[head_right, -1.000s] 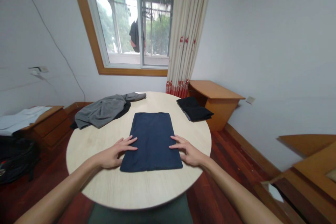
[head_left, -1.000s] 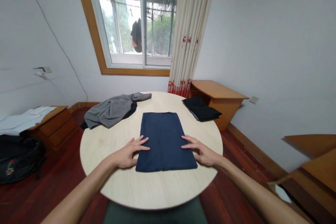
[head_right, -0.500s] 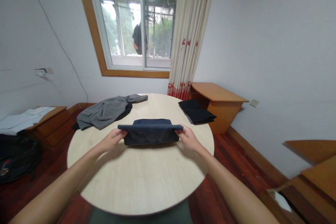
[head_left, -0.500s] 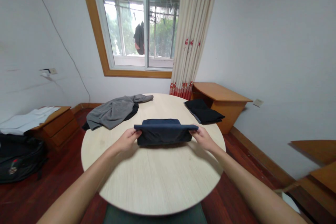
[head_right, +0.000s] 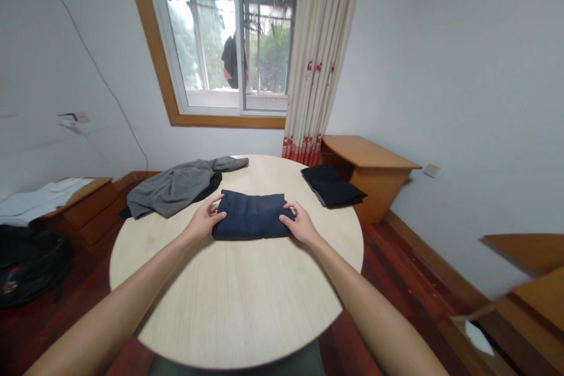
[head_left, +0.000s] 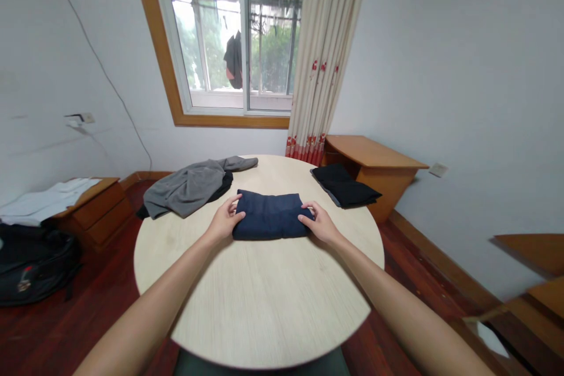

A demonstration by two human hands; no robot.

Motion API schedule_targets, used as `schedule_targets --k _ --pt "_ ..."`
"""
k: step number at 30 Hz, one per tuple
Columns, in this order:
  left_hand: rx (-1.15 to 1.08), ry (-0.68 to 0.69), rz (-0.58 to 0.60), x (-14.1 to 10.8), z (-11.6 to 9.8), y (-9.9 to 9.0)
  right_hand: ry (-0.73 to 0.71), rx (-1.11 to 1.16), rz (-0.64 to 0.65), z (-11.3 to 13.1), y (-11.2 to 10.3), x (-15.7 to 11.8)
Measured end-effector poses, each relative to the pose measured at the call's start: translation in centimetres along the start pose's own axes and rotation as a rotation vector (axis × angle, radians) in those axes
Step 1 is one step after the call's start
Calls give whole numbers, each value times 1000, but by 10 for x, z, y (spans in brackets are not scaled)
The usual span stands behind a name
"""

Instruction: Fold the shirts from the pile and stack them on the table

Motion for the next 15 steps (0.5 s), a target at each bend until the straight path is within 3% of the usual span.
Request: schedule_targets --k 2,5,11,15 --pt "34 1 6 3 -3 1 -52 -136 -41 2 -3 -5" --pt "133 -116 -17 -2 -1 -1 20 -238 -73 -5 -7 -12" --pt "591 -173 -29 -36 -16 -4 183 -300 -54 -13 -17 -20" --pt "672 -298 -11 -52 -21 -4 205 -355 -4 -10 -20 -25"
Point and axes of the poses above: each hand's wrist, its own x-axis towards the middle knuckle, its own y-axis out of the palm, z = x × y, the point moved 3 cm from there along x, towards the middle knuckle, and after that the axes turned 11 degrees about z, right-handed, at the moved point
